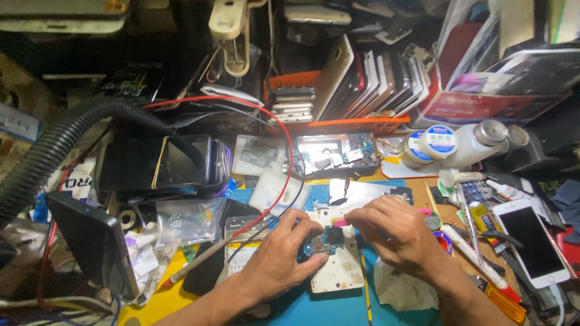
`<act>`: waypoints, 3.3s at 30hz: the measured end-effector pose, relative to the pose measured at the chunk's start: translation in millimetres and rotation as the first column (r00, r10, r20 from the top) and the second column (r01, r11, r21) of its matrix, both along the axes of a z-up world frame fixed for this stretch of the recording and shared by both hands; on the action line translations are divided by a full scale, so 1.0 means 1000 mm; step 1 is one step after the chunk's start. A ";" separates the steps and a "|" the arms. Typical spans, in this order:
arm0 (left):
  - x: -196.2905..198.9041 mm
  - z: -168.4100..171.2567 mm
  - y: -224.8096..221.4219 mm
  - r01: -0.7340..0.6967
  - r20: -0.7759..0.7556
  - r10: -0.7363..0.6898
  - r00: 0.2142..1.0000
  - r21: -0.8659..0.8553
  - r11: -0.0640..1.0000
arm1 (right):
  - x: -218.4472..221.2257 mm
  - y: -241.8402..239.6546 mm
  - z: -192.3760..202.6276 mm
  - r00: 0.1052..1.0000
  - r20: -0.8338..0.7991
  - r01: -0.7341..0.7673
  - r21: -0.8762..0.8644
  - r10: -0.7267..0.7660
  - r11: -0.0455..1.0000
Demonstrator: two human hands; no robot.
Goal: Cleaning, probing, and soldering pins on a smartphone motherboard at a repair bench.
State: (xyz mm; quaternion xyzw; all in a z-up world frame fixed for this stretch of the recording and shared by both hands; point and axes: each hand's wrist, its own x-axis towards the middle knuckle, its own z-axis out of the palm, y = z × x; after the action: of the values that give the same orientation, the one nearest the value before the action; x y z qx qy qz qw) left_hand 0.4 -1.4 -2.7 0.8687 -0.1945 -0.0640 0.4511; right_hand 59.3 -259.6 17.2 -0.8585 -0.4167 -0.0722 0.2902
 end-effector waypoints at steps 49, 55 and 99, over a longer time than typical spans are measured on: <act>-0.001 -0.003 0.005 0.082 0.148 -0.066 0.987 -0.107 0.991 | -0.003 0.006 0.004 0.992 -0.107 -0.071 -0.096 0.061 0.993; -0.001 -0.005 0.004 0.080 0.191 -0.061 0.980 -0.092 0.993 | 0.000 0.001 0.006 1.000 0.021 0.017 -0.134 -0.014 0.991; 0.001 0.012 0.006 -0.072 0.125 0.107 0.986 -0.261 0.963 | -0.045 -0.074 0.000 0.956 -0.233 0.011 -0.573 -0.176 0.820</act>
State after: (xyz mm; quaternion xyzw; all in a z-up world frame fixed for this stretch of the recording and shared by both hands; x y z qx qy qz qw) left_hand 1.6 4.7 9.0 0.8136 -0.1922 0.0422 0.5471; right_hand 14.5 -333.6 17.4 -0.9267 -0.3318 0.1603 0.0741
